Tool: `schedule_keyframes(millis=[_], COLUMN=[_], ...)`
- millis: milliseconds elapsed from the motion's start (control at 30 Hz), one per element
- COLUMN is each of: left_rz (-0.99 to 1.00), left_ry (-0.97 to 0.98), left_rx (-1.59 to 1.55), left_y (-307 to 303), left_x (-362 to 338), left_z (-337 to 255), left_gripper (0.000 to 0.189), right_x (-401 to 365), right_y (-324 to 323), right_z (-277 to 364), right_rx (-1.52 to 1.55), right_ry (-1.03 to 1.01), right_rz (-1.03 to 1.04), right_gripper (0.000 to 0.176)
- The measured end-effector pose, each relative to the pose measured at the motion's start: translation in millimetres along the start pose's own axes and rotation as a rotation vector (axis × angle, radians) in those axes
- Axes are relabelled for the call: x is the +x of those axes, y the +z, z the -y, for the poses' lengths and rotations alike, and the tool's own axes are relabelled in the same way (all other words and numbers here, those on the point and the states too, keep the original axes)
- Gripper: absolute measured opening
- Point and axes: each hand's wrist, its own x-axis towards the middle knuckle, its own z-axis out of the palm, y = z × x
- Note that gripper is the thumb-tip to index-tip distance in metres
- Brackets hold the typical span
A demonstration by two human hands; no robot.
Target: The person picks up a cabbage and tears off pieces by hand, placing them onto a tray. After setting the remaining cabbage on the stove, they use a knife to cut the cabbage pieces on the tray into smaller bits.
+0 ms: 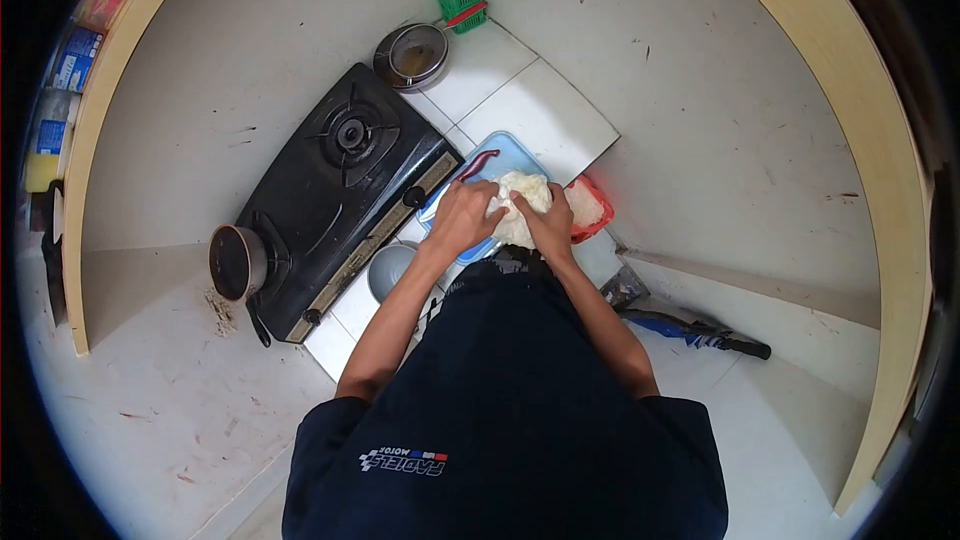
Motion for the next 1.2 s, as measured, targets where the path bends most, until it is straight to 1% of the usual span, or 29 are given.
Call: schedule_keyframes(millis=[67,100,167,200,267,300,333,400,433,467,533,567,600,667,700,733,800,833,900,933,1000,1033,1100,1133,1167,1200], left_rz=[-0.099,-0.099,-0.229,-0.226,-0.452,-0.395,-0.398,-0.344,-0.260,-0.258,-0.277,-0.212,-0.210,-0.157,-0.109,-0.108,-0.062,-0.058,0.044,0.050,0.168,0.171,0.118,0.119,0.084,0.049], left_ry=[-0.011,-0.007,-0.135,-0.131,-0.213,-0.320,-0.319,-0.169,-0.141,-0.137,0.030,0.013,0.024,0.076,0.062,0.071,-0.006,0.000,-0.075,-0.070,-0.158,-0.153,-0.237,-0.236,-0.275,-0.314], left_rx=[0.003,0.000,-0.120,-0.121,-0.317,-0.371,-0.372,-0.235,-0.194,-0.196,0.018,0.014,0.010,0.173,0.232,0.230,0.302,0.300,0.321,0.320,0.298,0.298,0.151,0.152,0.017,-0.119], left_y=[8,11,16,17,20,21,29,52,61,71,88,97,100,106,112,118,125,125,122,118,108,110,114,118,122,122], left_x=[-2,-2,-2,0,5,7,9,17,20,24,37,45,53,67,74,80,89,94,99,98,97,94,87,85,82,79], left_z=[-4,-8,-14,-11,4,8,18,45,55,63,71,76,75,74,75,76,74,73,68,65,66,72,89,96,103,106], left_gripper=[0.026,0.026,0.025,0.025,0.030,0.034,0.034,0.035,0.034,0.034,0.032,0.031,0.031,0.029,0.028,0.028,0.028,0.028,0.033,0.033,0.041,0.041,0.047,0.047,0.051,0.055], right_x=[1,2,6,9,17,21,23,25,25,25,24,22,18,12,10,8,9,9,9,10,12,12,12,11,10,9], right_y=[0,1,2,-3,-20,-24,-30,-41,-45,-46,-51,-53,-53,-52,-52,-53,-56,-57,-58,-58,-58,-57,-56,-55,-55,-54], right_z=[-2,-7,-23,-26,-33,-45,-47,-51,-56,-62,-71,-72,-69,-64,-64,-63,-67,-66,-67,-68,-68,-67,-61,-56,-52,-47], right_rx=[-0.073,-0.075,-0.140,-0.140,0.060,0.098,0.097,0.270,0.403,0.403,0.330,0.330,0.348,0.367,0.366,0.365,0.324,0.318,0.312,0.356,0.401,0.398,0.398,0.453,0.508,0.508], right_ry=[0.029,0.029,0.022,0.023,0.117,0.144,0.141,0.179,0.207,0.206,0.167,0.165,0.169,0.171,0.205,0.239,0.233,0.235,0.243,0.215,0.186,0.178,0.170,0.153,0.136,0.136], right_rz=[-0.067,-0.071,-0.209,-0.214,-0.323,-0.357,-0.357,-0.358,-0.334,-0.339,-0.360,-0.373,-0.375,-0.385,-0.394,-0.403,-0.419,-0.415,-0.417,-0.404,-0.397,-0.392,-0.388,-0.344,-0.298,-0.296], right_gripper=[0.065,0.065,0.064,0.064,0.057,0.052,0.052,0.050,0.052,0.052,0.054,0.054,0.053,0.053,0.053,0.053,0.052,0.050,0.049,0.048,0.047,0.047,0.047,0.047,0.047,0.047])
